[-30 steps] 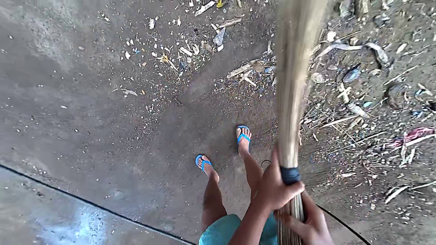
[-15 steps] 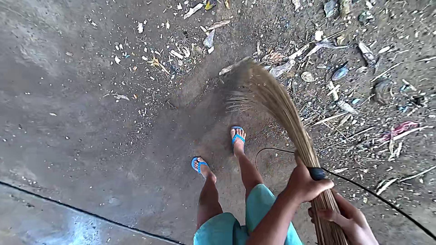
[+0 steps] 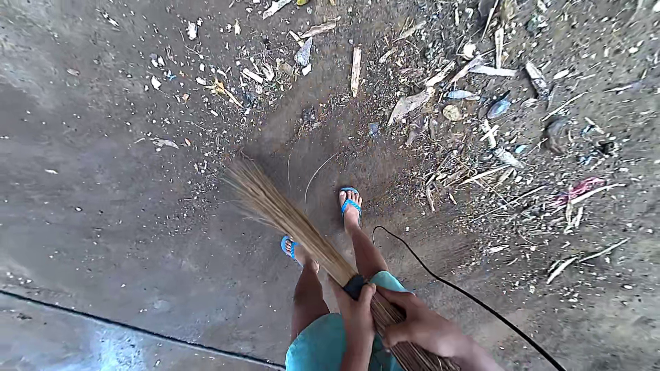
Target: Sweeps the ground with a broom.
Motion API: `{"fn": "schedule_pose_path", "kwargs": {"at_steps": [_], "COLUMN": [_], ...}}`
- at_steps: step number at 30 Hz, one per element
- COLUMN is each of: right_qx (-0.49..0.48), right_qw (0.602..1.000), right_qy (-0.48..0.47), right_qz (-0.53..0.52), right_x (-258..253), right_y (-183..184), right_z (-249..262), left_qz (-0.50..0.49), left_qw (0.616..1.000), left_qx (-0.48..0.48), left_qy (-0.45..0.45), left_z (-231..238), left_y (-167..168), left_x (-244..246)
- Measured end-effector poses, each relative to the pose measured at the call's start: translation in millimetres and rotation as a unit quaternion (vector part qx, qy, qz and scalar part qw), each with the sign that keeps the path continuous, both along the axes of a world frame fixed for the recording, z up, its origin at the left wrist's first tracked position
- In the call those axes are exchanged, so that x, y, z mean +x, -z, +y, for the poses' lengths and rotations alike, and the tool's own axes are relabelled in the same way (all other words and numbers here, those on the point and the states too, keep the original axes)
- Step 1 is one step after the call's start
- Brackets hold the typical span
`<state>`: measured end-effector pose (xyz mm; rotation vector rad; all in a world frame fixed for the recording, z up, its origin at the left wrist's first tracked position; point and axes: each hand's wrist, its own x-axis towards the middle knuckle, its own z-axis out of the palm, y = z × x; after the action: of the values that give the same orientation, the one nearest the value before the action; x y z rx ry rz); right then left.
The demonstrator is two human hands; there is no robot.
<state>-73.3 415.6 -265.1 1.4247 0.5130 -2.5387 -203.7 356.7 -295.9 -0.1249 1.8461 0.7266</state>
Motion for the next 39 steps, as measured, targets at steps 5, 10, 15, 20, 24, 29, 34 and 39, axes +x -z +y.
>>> {"fn": "schedule_pose_path", "kwargs": {"at_steps": [5, 10, 15, 20, 24, 29, 34, 39], "right_qx": [0.110, 0.238, 0.297, 0.167, 0.049, 0.164, 0.281, 0.254], "right_qw": [0.935, 0.856, 0.888, 0.979, 0.993, 0.915, 0.840, 0.910], "right_qy": [0.240, 0.316, 0.190, 0.093, 0.086, 0.158, 0.219, 0.145], "right_qz": [-0.238, -0.332, -0.295, -0.075, -0.062, -0.331, -0.409, -0.294], "right_x": [52, 46, 8, -3, 2, 33, -16, -38], "right_y": [-2, -9, -39, -31, -15, -40, -45, -86], "right_z": [12, 24, 13, -5, 10, 23, 19, -40], "left_qz": [-0.179, -0.333, -0.284, -0.051, -0.062, -0.288, -0.390, -0.254], "left_qw": [0.923, 0.802, 0.843, 0.979, 0.991, 0.894, 0.769, 0.893], "left_qx": [0.102, 0.195, 0.239, 0.104, 0.001, 0.094, 0.221, 0.180], "left_qy": [0.324, 0.456, 0.390, 0.165, 0.116, 0.330, 0.455, 0.326], "left_z": [96, 164, 137, 46, 40, 115, 158, 60], "left_y": [61, 66, 28, -7, 4, 42, 41, -23], "left_x": [61, 102, 43, -14, -10, 60, 51, -22]}}
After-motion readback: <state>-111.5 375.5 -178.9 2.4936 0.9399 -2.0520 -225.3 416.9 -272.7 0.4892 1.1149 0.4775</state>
